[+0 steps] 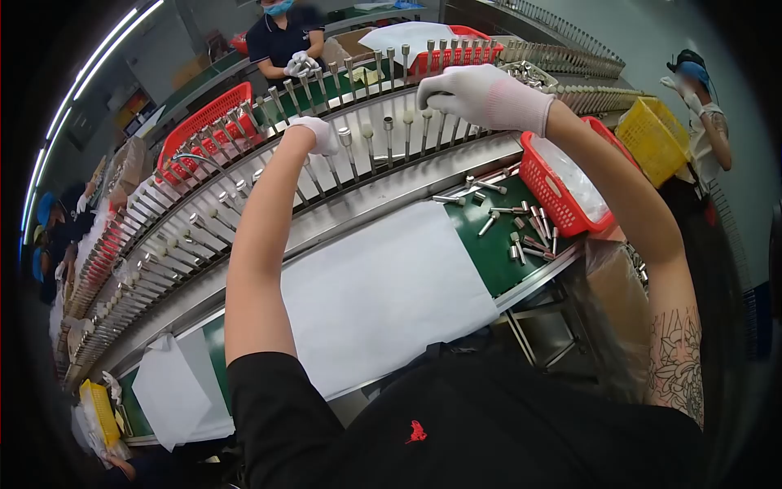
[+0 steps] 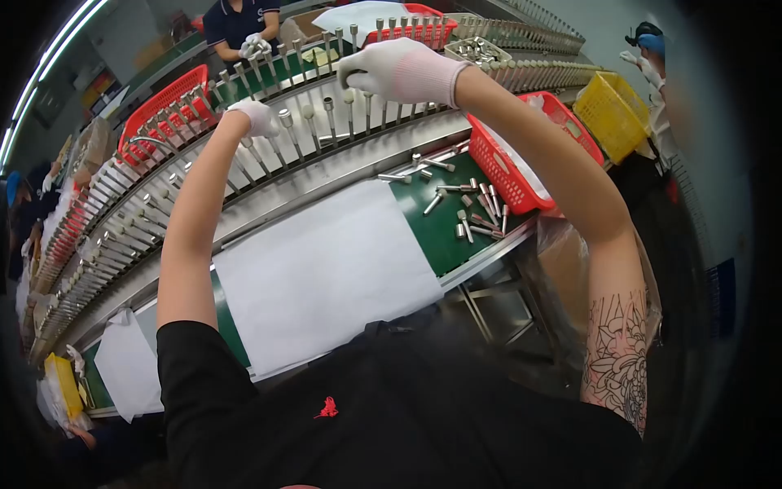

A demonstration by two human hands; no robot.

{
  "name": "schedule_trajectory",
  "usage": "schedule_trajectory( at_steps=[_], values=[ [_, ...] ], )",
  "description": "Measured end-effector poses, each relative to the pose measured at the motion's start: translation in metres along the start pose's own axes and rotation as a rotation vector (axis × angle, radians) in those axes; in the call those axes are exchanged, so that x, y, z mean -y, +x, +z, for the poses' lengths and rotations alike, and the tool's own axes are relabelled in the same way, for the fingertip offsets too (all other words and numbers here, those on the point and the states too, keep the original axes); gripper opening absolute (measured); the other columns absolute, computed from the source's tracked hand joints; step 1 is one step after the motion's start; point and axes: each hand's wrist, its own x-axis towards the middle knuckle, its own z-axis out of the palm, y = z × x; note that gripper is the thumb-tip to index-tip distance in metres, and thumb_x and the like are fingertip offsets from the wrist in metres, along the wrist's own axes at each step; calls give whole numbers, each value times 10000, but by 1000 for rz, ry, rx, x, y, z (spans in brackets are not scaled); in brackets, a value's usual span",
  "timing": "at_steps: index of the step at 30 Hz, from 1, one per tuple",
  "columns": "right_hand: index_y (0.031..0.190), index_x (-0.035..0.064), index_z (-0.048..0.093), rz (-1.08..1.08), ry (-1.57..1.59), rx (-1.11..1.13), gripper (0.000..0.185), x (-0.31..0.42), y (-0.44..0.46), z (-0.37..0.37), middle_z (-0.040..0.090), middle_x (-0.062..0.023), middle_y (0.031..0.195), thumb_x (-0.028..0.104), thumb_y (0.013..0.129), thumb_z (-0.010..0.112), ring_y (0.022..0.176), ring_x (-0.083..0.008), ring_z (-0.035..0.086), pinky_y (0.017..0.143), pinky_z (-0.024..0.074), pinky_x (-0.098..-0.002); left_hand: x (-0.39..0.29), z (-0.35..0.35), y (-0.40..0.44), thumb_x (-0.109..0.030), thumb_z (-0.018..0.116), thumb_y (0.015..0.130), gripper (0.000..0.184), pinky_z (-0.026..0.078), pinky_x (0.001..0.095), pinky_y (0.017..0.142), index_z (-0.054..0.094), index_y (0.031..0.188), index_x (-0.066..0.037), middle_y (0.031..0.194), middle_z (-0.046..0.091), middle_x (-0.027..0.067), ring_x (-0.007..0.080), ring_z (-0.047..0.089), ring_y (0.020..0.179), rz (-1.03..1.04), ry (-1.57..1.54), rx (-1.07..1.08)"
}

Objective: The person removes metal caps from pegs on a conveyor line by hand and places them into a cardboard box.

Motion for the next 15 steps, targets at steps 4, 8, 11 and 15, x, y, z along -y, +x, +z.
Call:
schedule_trajectory(
  at_steps=[4,8,11,15],
  values=[
    [1231,184,678,178,74,69,310,-12,56,57,745,-125,1046,386,1045,533,1005,-330,717,896,558,-440,17,-79,-107,-523,647,863,571,583,443,869,786,1052,-3,1006,757,239,394,735,923,66,-63,-230],
    [1253,144,692,107,40,-8,485,38,167,125,741,-159,1085,544,1017,549,1053,-371,702,936,546,-467,55,-83,-243,-358,619,935,303,553,467,806,749,1008,-94,807,722,164,355,721,824,-93,-56,-494],
    [1260,120,722,49,-111,83,622,82,233,161,755,-146,1130,647,951,603,1079,-360,710,923,559,-479,78,-36,-292,-402,618,984,323,558,482,882,728,1154,-150,1010,754,155,339,730,977,-214,-22,-398],
    [1047,78,802,95,-293,351,489,89,278,187,779,-136,992,507,866,653,938,-305,754,819,588,-448,93,30,-305,-476,636,984,371,565,483,862,723,1138,-150,995,757,148,349,730,981,-304,-136,-364]
  ],
)
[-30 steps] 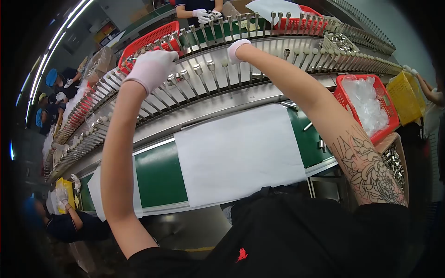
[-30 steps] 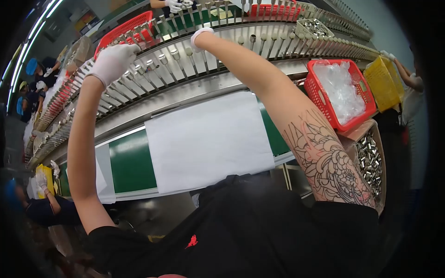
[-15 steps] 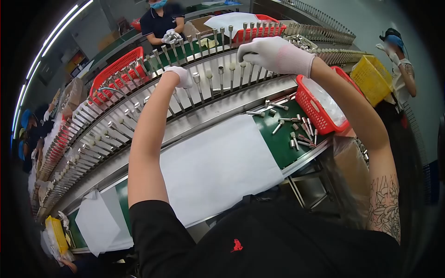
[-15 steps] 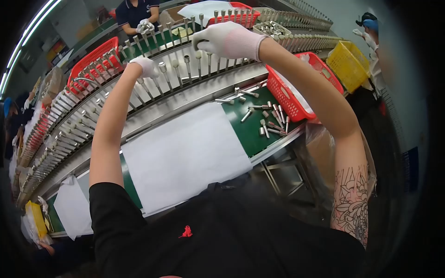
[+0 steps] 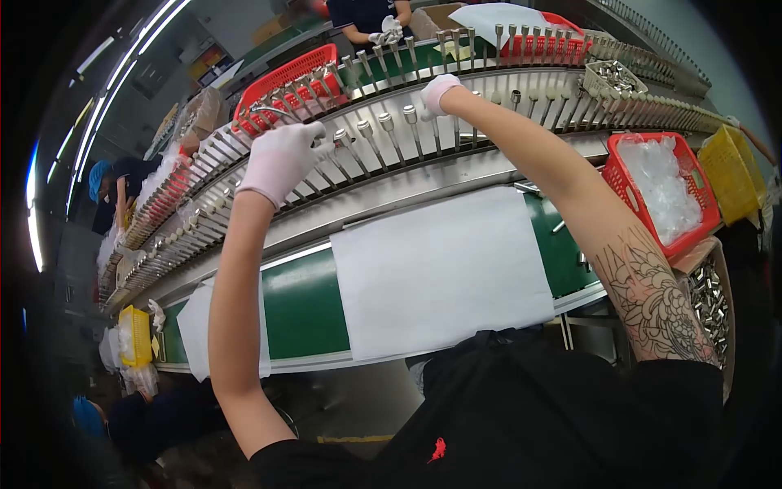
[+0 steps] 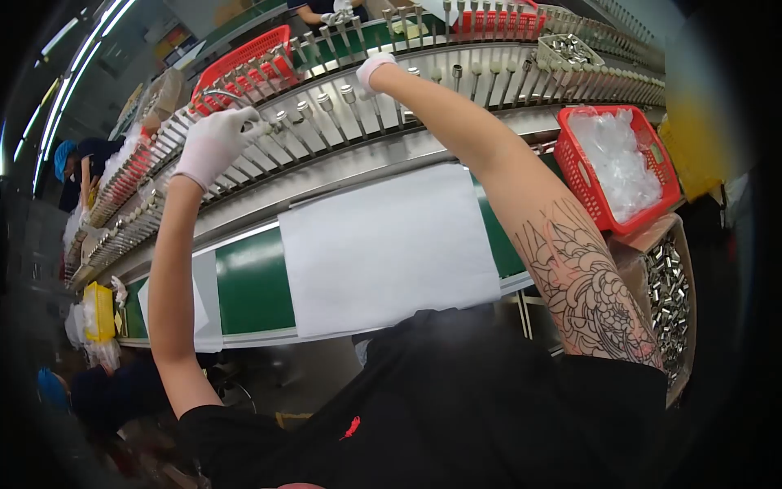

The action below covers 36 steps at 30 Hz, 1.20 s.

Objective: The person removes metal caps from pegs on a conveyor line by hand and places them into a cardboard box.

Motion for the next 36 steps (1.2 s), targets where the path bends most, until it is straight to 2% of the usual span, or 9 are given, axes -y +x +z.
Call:
schedule_trajectory(
  at_steps=[4,11,15,20,25,26,28,32,36],
  values=[
    [1175,141,781,-37,35,31,575,-1,-45,-42,770,-144,1101,611,857,690,1043,-335,733,888,581,-460,-17,39,48,-498,656,962,393,567,475,877,736,1189,-187,1046,766,134,347,733,1015,16,-34,16],
    [945,62,714,60,198,-730,459,13,-287,-126,658,-180,855,518,891,722,827,-353,681,748,539,-451,-51,88,183,-367,744,849,336,591,427,867,806,1021,-86,1078,776,163,327,752,990,230,-5,273],
    [1058,88,745,267,325,-523,484,9,-349,-99,684,-182,958,548,915,695,920,-359,696,856,551,-452,-56,81,198,-195,780,736,365,597,424,874,790,1070,-50,1075,775,178,345,744,1014,322,68,387],
    [1035,59,717,276,754,-489,423,30,-346,-40,664,-175,919,468,926,715,919,-347,680,824,531,-420,-27,48,195,-321,719,775,389,565,396,830,729,999,-4,968,749,216,355,726,862,504,-184,209],
    [931,82,631,274,1854,-578,449,127,-282,-24,455,80,675,523,1016,638,559,-7,410,467,313,-213,48,-52,62,-306,644,1033,268,379,204,524,709,1098,-54,820,687,-1,19,496,593,360,-1033,-61],
    [958,88,612,204,1945,-644,470,152,-265,-27,455,67,677,554,1022,614,560,-24,427,451,332,-217,48,-52,28,-312,622,1062,257,332,177,503,706,1093,-72,774,642,-37,-15,441,582,313,-1192,-187],
    [1053,88,600,81,2258,-743,537,209,-229,-30,546,8,800,622,1033,546,570,-52,443,491,365,-218,10,-18,-56,-316,628,1058,266,352,173,528,716,1110,-70,702,568,-64,5,470,570,24,-1468,-374],
    [1171,77,600,208,2604,-650,580,273,-196,-21,615,-21,902,636,1033,527,768,-97,610,638,496,-241,-68,109,-113,-333,578,1085,275,463,203,600,627,1166,-75,897,629,9,46,549,699,-402,-2244,-579],
    [1231,70,624,256,2889,-665,462,289,-183,7,656,-54,1065,492,1080,508,968,-156,640,895,561,-332,-120,150,-109,-372,480,1092,346,543,367,959,598,1224,-75,1108,647,42,169,630,1057,-782,-2699,-688]
  ],
)
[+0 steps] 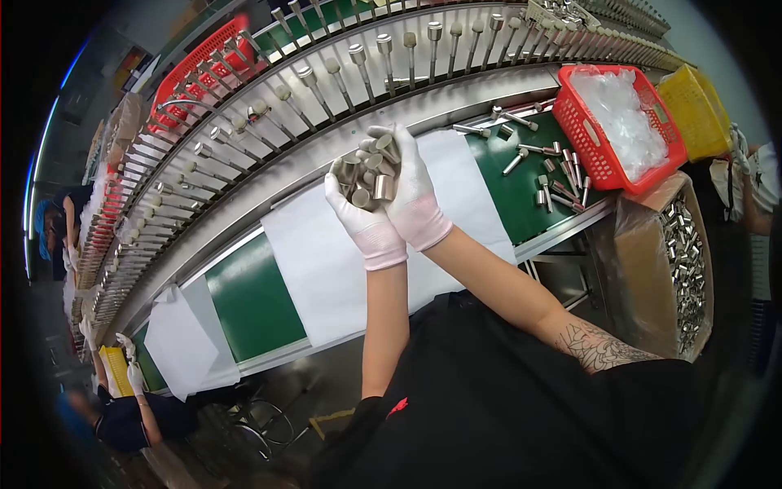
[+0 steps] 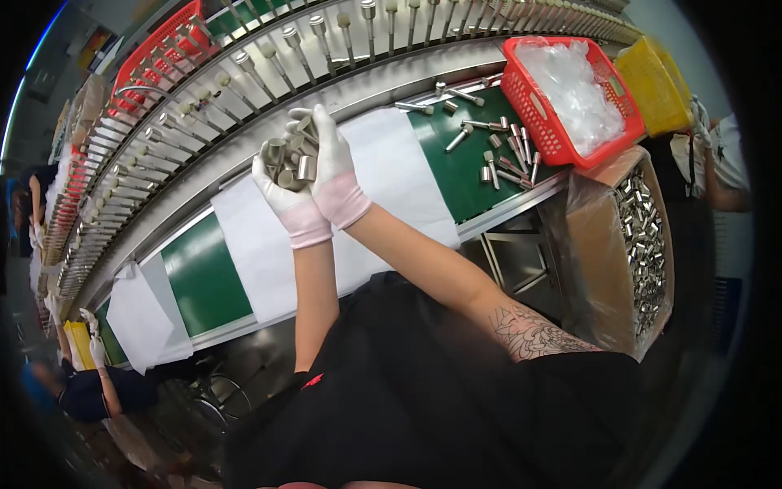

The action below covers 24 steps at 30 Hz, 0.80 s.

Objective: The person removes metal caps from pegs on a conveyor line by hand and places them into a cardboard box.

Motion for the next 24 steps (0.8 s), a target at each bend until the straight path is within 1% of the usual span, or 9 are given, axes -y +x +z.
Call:
schedule_trajectory(
  at_steps=[2,3,5,6,9,16,18,20,24],
  values=[
    [1259,70,634,-10,143,28,472,4,9,-16,682,-92,1156,479,1084,476,1079,-214,651,989,545,-390,3,1,3,-383,418,1095,405,519,399,1031,603,1291,-82,1223,650,79,220,626,1162,-34,-62,-6],
    [1259,70,634,0,140,17,472,11,11,-18,682,-92,1156,479,1084,476,1079,-214,651,989,545,-390,5,4,5,-383,418,1095,405,519,399,1031,603,1291,-82,1223,650,79,220,626,1162,-37,-60,-21],
    [1330,62,617,10,150,-42,530,25,12,-12,672,-147,1297,490,1087,420,1239,-284,619,1100,493,-437,5,14,6,-400,361,1095,472,490,415,1081,587,1368,-88,1349,628,105,252,609,1235,-109,-110,-15],
    [1330,62,617,3,158,-57,530,30,14,-11,672,-147,1297,490,1087,420,1239,-284,619,1100,493,-437,6,18,8,-400,361,1095,472,490,415,1081,587,1368,-88,1349,628,105,252,609,1235,-122,-99,-18],
    [1398,45,584,41,216,50,593,44,12,-8,623,-176,1418,508,1082,392,1395,-322,519,1179,425,-477,7,27,6,-400,312,1091,515,440,448,1150,543,1443,-103,1458,589,119,279,568,1321,-77,-188,124],
    [1407,33,574,89,319,17,606,53,12,-5,591,-173,1463,514,1064,435,1397,-322,516,1159,444,-488,3,45,-5,-390,370,1059,522,433,502,1155,533,1489,-141,1540,539,127,320,535,1379,58,-74,161],
    [1385,29,587,57,288,18,590,51,12,-4,607,-174,1444,499,1060,442,1369,-321,541,1150,453,-482,2,47,-10,-392,375,1058,522,435,518,1149,526,1496,-150,1545,534,126,323,533,1381,40,-61,145],
    [1287,32,628,7,252,-60,528,48,12,-5,690,-174,1258,472,1064,441,1203,-290,632,1085,502,-433,5,48,-12,-394,380,1057,522,437,534,1144,520,1502,-159,1550,528,126,327,532,1383,21,-53,134],
    [1225,33,634,-11,266,-71,498,48,13,-11,707,-168,1209,446,1069,404,1139,-281,656,1042,523,-427,15,48,-9,-387,409,1044,525,445,540,1137,515,1502,-153,1548,526,133,328,534,1379,63,-71,172]
  ],
)
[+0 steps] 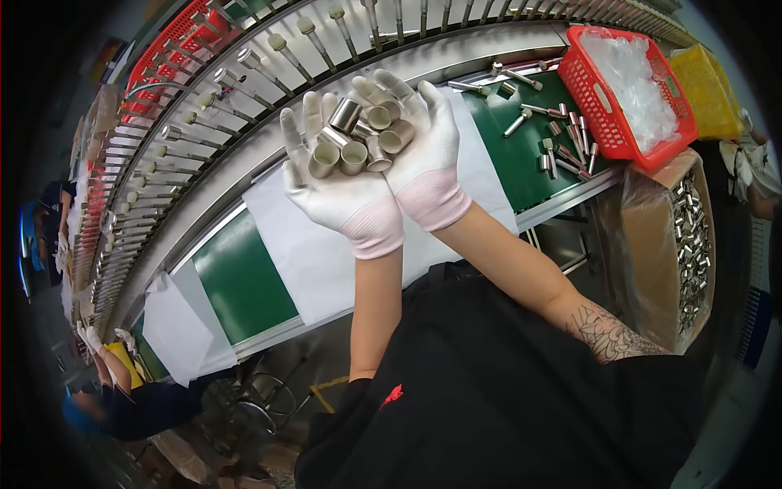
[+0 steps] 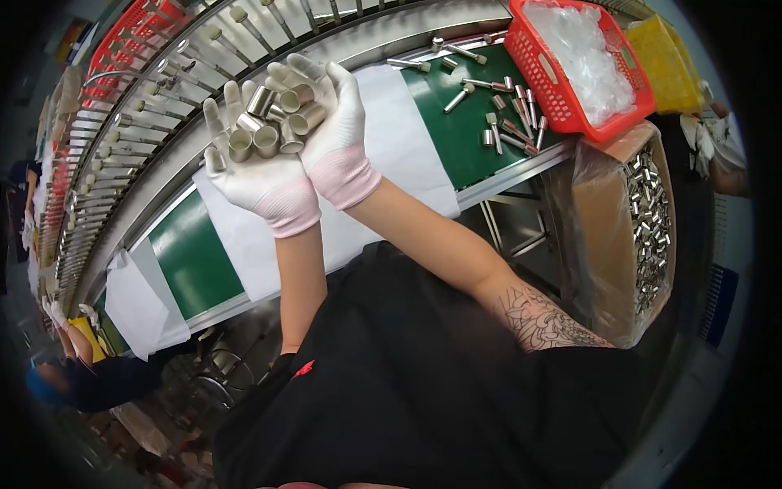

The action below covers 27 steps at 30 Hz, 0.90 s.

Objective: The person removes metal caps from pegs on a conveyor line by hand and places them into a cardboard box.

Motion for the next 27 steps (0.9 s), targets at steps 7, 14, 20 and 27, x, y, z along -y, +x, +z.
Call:
schedule_trajectory(
  at_steps=[7,14,20,27],
  values=[
    [1297,42,607,76,96,-39,482,18,-2,-9,655,-207,1345,429,1053,456,1207,-331,629,1083,504,-476,13,10,-13,-214,459,974,474,468,499,1135,504,1422,-65,1474,560,183,330,553,1343,43,73,19],
    [1272,55,609,83,119,-59,402,28,0,-15,674,-181,1310,358,1049,468,1171,-299,641,1059,519,-453,30,18,-17,-186,407,998,476,492,464,1119,467,1456,-69,1465,550,138,278,559,1321,97,239,79],
    [1268,55,615,87,103,-22,377,32,-4,-12,685,-170,1288,328,1049,474,1146,-283,651,1058,520,-433,27,25,-21,-308,340,1064,479,471,497,1136,494,1454,-76,1448,575,152,311,551,1335,42,157,12],
    [1200,58,664,-65,99,-138,295,88,-14,-48,716,-105,1171,269,1031,545,1077,-238,683,993,549,-385,97,19,-37,-171,402,1046,369,482,374,1077,618,1288,5,1282,653,126,218,611,1216,-32,643,215]
  ],
)
